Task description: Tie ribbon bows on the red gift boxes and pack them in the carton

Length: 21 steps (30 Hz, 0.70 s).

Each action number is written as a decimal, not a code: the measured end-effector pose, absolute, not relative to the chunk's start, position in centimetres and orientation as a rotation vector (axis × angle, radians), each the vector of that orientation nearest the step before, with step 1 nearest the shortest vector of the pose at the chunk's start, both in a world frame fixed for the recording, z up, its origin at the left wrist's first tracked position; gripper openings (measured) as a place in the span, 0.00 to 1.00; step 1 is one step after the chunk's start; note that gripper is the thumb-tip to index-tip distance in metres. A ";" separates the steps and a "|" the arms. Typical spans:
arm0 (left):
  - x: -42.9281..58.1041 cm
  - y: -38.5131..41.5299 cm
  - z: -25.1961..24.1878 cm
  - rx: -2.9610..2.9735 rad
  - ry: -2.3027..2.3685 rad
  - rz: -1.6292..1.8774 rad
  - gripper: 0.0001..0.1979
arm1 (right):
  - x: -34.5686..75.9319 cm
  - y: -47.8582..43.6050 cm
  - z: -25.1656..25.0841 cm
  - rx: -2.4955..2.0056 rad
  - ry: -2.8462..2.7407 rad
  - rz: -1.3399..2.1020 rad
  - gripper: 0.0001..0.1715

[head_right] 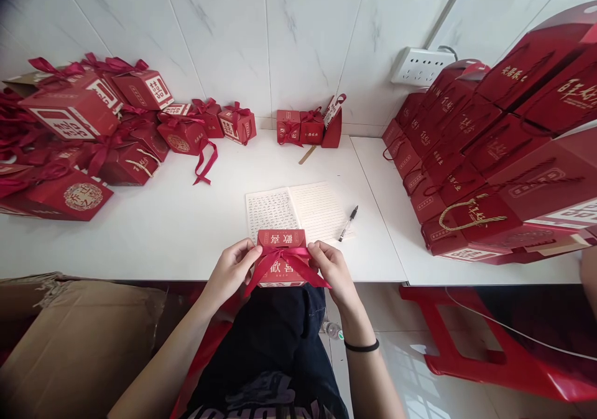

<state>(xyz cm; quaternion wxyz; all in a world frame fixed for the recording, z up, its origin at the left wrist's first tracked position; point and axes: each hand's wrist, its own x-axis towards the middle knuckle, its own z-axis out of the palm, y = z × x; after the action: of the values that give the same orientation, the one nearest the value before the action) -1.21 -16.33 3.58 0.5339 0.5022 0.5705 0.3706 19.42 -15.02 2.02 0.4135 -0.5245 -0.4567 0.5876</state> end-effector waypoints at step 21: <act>-1.7 -13.1 6.1 2.011 1.152 0.678 0.09 | 13.0 -19.8 2.0 -0.925 -2.172 -0.051 0.13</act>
<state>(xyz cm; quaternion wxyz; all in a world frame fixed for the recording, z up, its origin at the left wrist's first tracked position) -1.68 -13.14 6.12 0.3555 0.7784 0.4460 0.2625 12.99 -19.80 1.99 0.3804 -0.3622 -0.8507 -0.0202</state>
